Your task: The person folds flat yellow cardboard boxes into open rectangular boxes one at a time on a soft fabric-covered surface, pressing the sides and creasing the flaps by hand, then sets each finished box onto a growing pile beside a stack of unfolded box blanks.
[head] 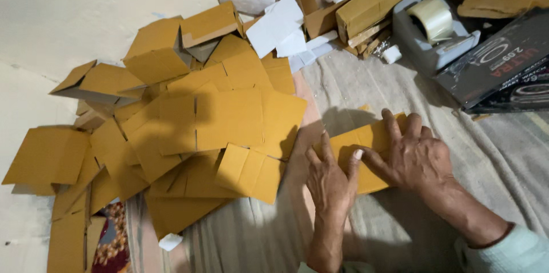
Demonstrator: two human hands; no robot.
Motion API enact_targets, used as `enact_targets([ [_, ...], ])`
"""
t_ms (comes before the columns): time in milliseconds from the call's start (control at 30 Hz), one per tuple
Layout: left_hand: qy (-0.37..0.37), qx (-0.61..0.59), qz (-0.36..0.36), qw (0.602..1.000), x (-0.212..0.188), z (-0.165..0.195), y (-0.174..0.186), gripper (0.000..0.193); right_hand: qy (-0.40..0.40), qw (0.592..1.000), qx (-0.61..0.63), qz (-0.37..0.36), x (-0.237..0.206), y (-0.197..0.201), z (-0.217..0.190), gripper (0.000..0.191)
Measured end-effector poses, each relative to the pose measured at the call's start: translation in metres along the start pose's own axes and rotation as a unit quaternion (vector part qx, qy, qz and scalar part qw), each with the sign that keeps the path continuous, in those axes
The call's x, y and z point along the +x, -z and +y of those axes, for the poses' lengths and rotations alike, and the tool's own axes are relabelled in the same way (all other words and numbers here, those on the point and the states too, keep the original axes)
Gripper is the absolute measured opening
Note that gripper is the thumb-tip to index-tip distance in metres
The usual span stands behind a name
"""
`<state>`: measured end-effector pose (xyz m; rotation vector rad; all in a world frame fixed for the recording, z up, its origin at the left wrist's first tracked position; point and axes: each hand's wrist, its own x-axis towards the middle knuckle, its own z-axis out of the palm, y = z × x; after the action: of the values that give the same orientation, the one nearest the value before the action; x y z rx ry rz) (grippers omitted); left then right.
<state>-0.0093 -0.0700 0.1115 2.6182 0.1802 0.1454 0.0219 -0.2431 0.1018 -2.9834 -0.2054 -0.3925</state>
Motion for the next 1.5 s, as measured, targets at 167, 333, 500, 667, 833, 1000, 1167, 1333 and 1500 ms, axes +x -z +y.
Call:
enact_targets([
  [167,0.018,0.002,-0.006,1.0,-0.007,0.002,-0.005,0.059,-0.029,0.995,0.033,-0.091,-0.004,0.015,-0.005,0.06],
  [333,-0.045,0.112,0.042,0.992,-0.015,0.016,-0.017,0.058,-0.012,1.0,0.013,0.015,-0.008,0.005,-0.009,0.075],
  [500,-0.046,0.01,0.031,0.998,-0.017,0.006,-0.01,0.057,-0.026,0.997,0.035,-0.062,-0.014,-0.007,0.002,0.067],
  [667,-0.019,0.029,-0.006,0.999,-0.005,-0.003,-0.014,0.06,-0.017,0.998,0.016,-0.065,-0.007,-0.011,0.006,0.089],
  [833,-0.088,0.069,0.044,0.993,-0.004,-0.002,-0.016,0.053,-0.033,0.996,0.028,-0.073,0.002,-0.007,0.009,0.068],
  [1000,-0.032,0.025,-0.014,0.999,0.004,0.005,-0.007,0.061,-0.018,0.998,0.004,-0.054,0.009,-0.006,0.008,0.06],
  [1167,0.052,0.018,-0.045,0.997,0.014,0.005,-0.012,0.062,0.008,0.996,-0.028,-0.082,0.006,-0.017,0.007,0.055],
  [1333,0.07,-0.199,0.051,0.976,0.009,-0.036,-0.025,0.094,-0.111,0.965,0.202,-0.127,0.009,-0.023,0.037,0.089],
  [1500,0.087,-0.426,-0.075,0.898,0.002,-0.063,-0.037,0.073,-0.216,0.855,0.374,-0.287,0.005,-0.022,0.052,0.095],
])
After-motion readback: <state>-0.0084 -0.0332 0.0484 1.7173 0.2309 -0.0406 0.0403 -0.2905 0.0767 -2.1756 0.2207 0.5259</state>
